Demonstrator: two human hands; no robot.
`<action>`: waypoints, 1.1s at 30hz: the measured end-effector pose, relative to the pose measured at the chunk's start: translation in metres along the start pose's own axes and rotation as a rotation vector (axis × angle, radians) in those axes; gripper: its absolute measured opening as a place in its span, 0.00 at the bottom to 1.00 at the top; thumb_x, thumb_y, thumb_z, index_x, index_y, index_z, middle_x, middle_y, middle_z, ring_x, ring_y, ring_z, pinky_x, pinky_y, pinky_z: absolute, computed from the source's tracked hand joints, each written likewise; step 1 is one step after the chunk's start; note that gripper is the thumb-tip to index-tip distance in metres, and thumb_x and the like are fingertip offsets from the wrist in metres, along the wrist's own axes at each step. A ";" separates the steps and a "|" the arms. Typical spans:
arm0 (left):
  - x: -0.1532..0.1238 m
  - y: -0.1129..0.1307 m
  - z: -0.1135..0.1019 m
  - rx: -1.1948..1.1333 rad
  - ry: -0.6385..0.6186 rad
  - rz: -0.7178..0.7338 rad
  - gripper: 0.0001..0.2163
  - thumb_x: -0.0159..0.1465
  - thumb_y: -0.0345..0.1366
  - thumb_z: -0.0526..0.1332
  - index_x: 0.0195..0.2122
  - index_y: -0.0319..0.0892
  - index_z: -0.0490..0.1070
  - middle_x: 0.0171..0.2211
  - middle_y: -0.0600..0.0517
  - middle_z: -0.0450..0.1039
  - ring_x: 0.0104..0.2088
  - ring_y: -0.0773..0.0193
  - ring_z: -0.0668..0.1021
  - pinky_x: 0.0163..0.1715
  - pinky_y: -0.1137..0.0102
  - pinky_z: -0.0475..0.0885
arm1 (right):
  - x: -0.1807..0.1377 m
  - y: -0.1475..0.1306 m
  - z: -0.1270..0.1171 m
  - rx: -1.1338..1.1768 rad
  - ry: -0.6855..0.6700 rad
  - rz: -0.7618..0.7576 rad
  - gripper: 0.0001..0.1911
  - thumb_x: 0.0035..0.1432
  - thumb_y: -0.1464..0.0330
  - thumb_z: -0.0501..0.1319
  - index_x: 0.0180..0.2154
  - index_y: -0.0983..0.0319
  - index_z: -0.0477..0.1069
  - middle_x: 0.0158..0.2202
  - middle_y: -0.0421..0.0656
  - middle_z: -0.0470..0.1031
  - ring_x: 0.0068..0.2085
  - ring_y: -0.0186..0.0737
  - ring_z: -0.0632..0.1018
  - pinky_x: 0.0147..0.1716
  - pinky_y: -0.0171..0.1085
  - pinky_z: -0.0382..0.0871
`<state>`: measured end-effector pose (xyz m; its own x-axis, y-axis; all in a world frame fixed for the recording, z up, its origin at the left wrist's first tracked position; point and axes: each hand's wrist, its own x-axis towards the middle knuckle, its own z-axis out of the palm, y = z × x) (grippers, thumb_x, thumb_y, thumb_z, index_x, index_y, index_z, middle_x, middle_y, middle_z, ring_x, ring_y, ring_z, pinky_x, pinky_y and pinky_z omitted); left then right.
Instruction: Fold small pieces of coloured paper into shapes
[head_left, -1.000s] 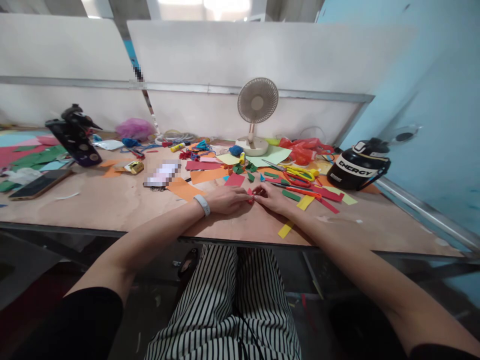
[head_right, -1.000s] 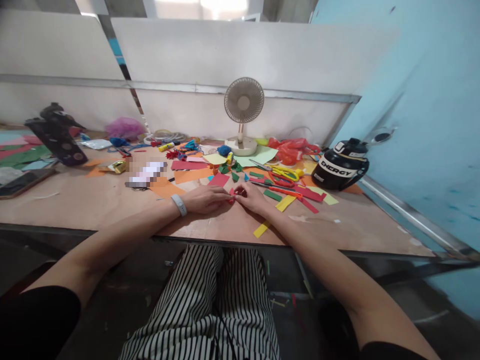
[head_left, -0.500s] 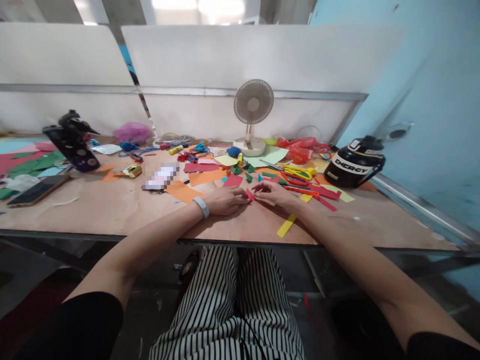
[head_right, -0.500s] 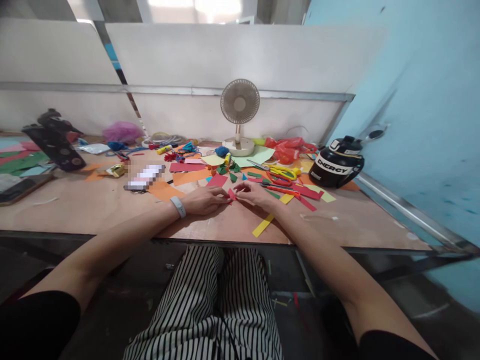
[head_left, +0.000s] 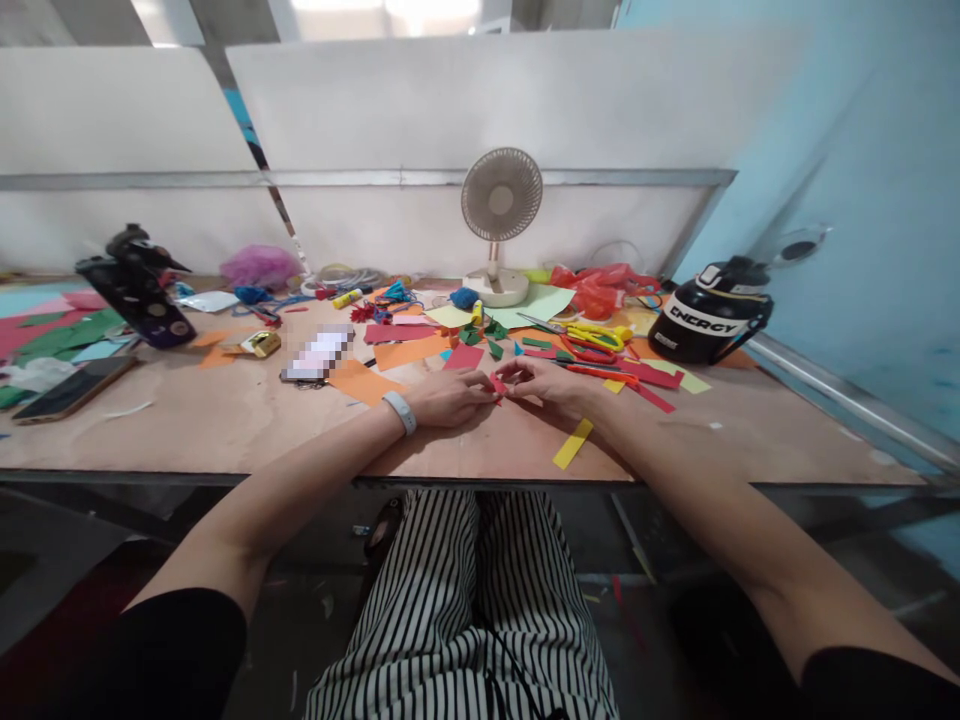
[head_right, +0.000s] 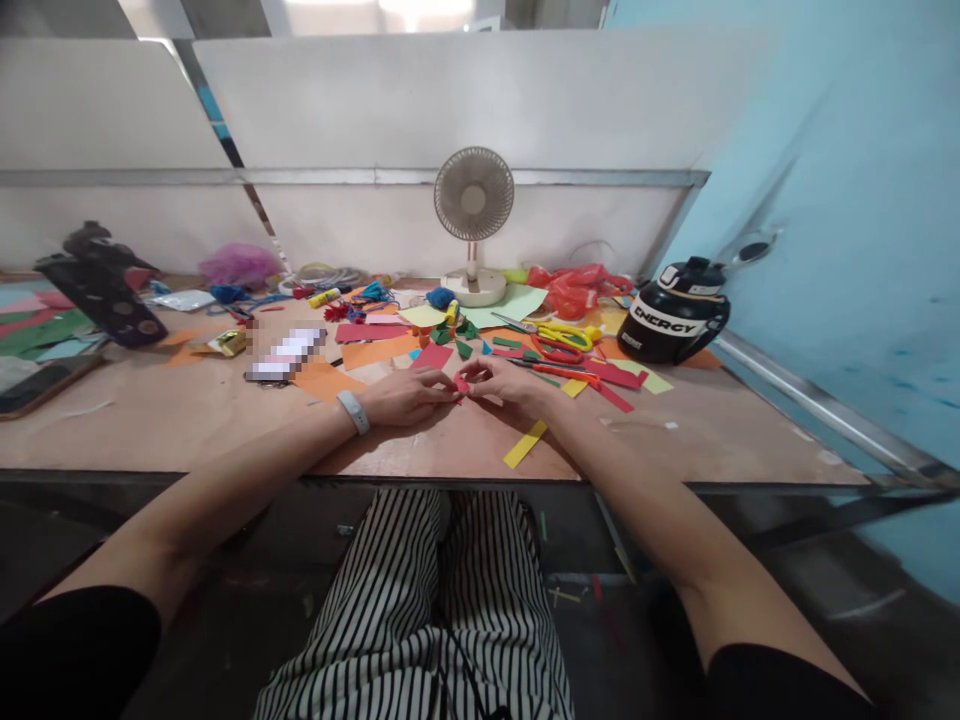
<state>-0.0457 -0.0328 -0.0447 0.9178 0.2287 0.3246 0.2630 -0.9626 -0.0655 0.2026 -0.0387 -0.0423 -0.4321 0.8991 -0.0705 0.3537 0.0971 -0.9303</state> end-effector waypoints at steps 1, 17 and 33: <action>0.000 0.000 0.000 -0.004 -0.005 -0.006 0.19 0.65 0.28 0.54 0.56 0.44 0.73 0.52 0.45 0.74 0.46 0.58 0.78 0.43 0.66 0.74 | 0.001 0.000 0.000 0.005 -0.002 0.005 0.19 0.48 0.69 0.68 0.45 0.60 0.72 0.41 0.43 0.76 0.43 0.41 0.76 0.47 0.43 0.72; -0.001 -0.002 -0.001 -0.022 -0.050 -0.030 0.19 0.67 0.29 0.53 0.57 0.44 0.72 0.54 0.45 0.73 0.50 0.57 0.77 0.48 0.65 0.73 | 0.007 -0.001 -0.008 0.093 -0.054 0.042 0.26 0.42 0.80 0.63 0.46 0.57 0.74 0.50 0.45 0.77 0.46 0.41 0.78 0.45 0.41 0.75; -0.005 -0.003 -0.003 -0.180 0.028 -0.036 0.18 0.66 0.28 0.54 0.54 0.42 0.74 0.53 0.43 0.75 0.50 0.58 0.79 0.49 0.66 0.74 | 0.003 -0.003 -0.006 0.038 -0.057 0.020 0.25 0.45 0.80 0.60 0.46 0.58 0.75 0.50 0.45 0.78 0.45 0.40 0.79 0.44 0.40 0.76</action>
<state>-0.0518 -0.0311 -0.0427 0.8994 0.2620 0.3500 0.2360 -0.9648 0.1158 0.2053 -0.0342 -0.0377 -0.4725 0.8746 -0.1088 0.3316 0.0621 -0.9414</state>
